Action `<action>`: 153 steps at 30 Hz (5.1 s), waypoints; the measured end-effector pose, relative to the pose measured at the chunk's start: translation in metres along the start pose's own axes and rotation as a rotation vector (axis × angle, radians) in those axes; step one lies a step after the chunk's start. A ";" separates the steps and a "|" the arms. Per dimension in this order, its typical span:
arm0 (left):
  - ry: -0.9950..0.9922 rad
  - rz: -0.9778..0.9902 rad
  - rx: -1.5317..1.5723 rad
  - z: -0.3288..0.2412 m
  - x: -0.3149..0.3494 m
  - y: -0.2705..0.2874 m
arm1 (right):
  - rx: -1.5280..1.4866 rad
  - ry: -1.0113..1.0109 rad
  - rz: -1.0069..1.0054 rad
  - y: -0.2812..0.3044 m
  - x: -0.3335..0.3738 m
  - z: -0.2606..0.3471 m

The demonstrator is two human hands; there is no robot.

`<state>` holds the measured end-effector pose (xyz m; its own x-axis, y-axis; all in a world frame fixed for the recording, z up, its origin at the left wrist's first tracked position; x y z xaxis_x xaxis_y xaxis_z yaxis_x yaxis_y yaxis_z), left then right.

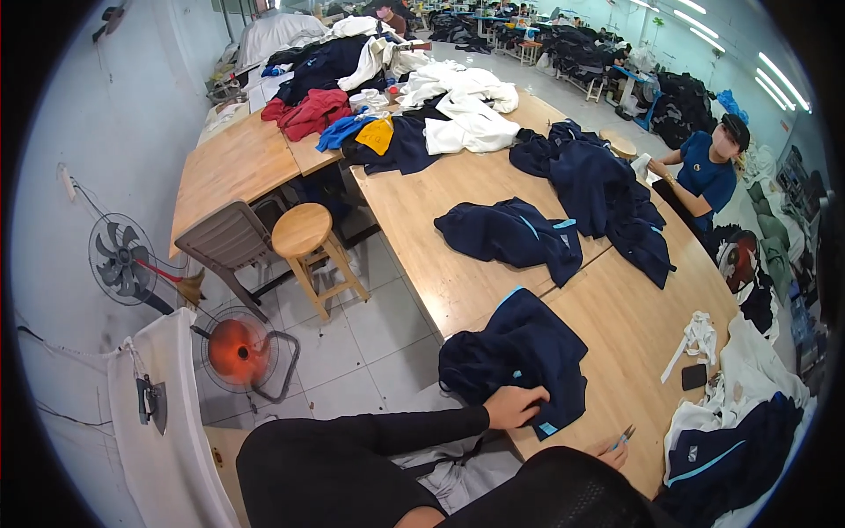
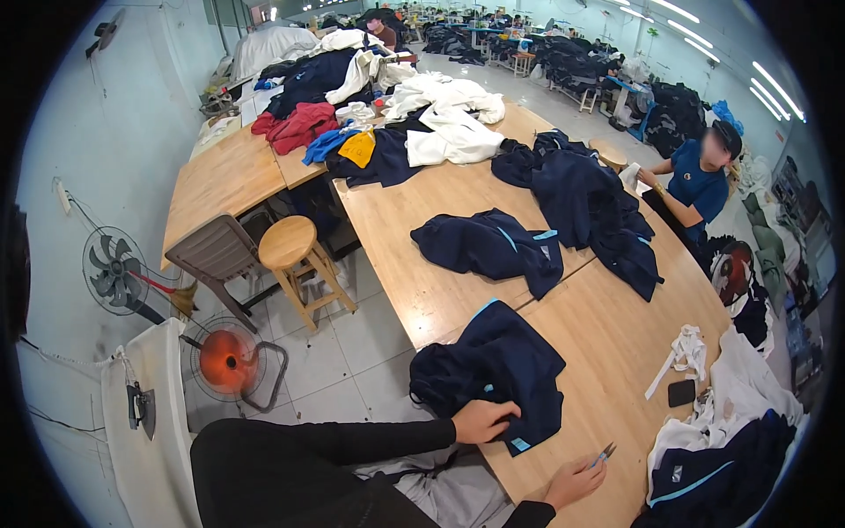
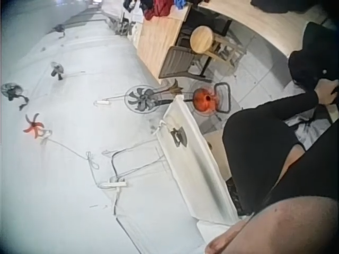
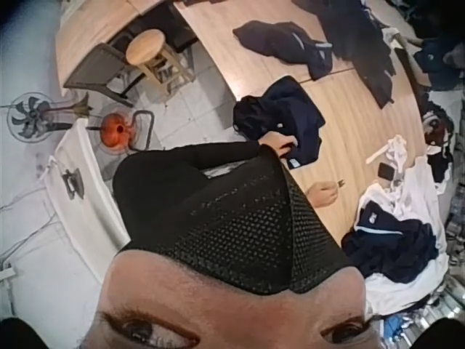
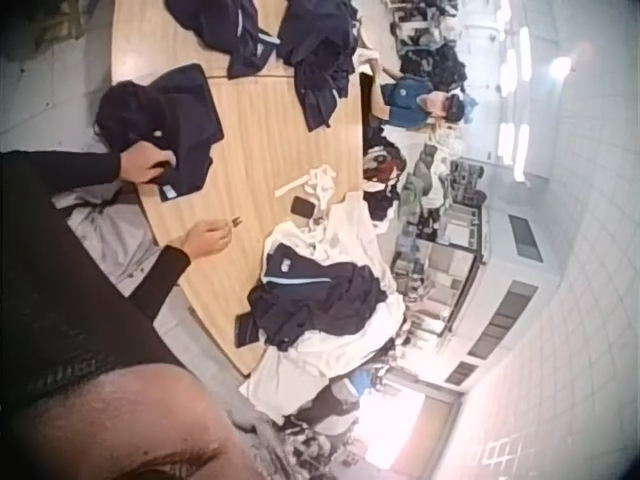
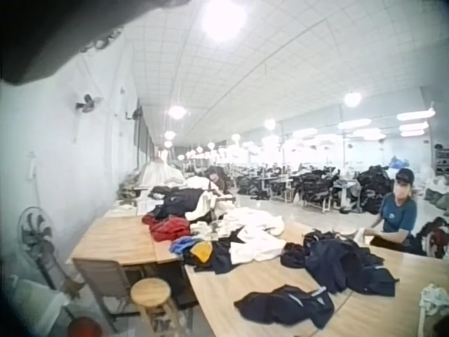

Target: Trimming loose threads from blue athletic pants using small hand clippers.

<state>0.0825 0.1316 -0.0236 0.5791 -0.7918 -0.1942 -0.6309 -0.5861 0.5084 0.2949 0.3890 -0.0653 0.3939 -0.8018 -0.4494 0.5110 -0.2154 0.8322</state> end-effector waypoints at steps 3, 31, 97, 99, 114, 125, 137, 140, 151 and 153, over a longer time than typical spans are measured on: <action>-0.249 -0.040 -0.185 0.002 0.010 -0.005 | -0.107 -0.015 -0.035 -0.003 0.001 -0.003; -0.373 -0.120 -0.186 -0.007 0.020 -0.013 | -0.182 -0.166 -0.091 0.004 0.010 -0.026; 0.225 0.160 0.768 -0.139 0.029 0.114 | -0.681 0.222 0.126 0.192 0.071 0.210; 0.214 0.202 0.697 -0.138 0.029 0.116 | -0.678 0.228 0.137 0.193 0.071 0.210; 0.261 0.120 0.776 -0.144 0.026 0.110 | -0.662 0.183 0.168 0.191 0.074 0.211; 0.222 0.214 0.708 -0.138 0.030 0.115 | -0.529 0.347 0.054 0.188 0.072 0.210; 0.275 0.142 0.912 -0.129 0.025 0.107 | -0.624 0.116 0.090 0.180 0.079 0.208; 0.267 0.136 0.851 -0.128 0.022 0.111 | -0.940 -0.011 0.199 0.179 0.071 0.213; 0.270 0.244 1.032 -0.105 0.031 0.073 | -0.624 0.427 -0.045 0.145 0.061 0.225; 0.237 0.258 0.883 -0.106 0.034 0.085 | -0.702 0.391 0.002 0.143 0.063 0.231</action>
<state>0.1031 0.0732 0.1017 0.3955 -0.9165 0.0599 -0.8605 -0.3926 -0.3248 0.2165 0.1789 0.1003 0.5679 -0.5208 -0.6374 0.8200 0.2912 0.4927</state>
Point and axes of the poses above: each hand's wrist, its own x-axis away from the middle knuckle, its own y-axis out of the back of the hand, z = x × y, the point moved 2 cm from there along -x, towards the middle knuckle, and after that the axes turned 1 degree about z, right-handed, at the moved point
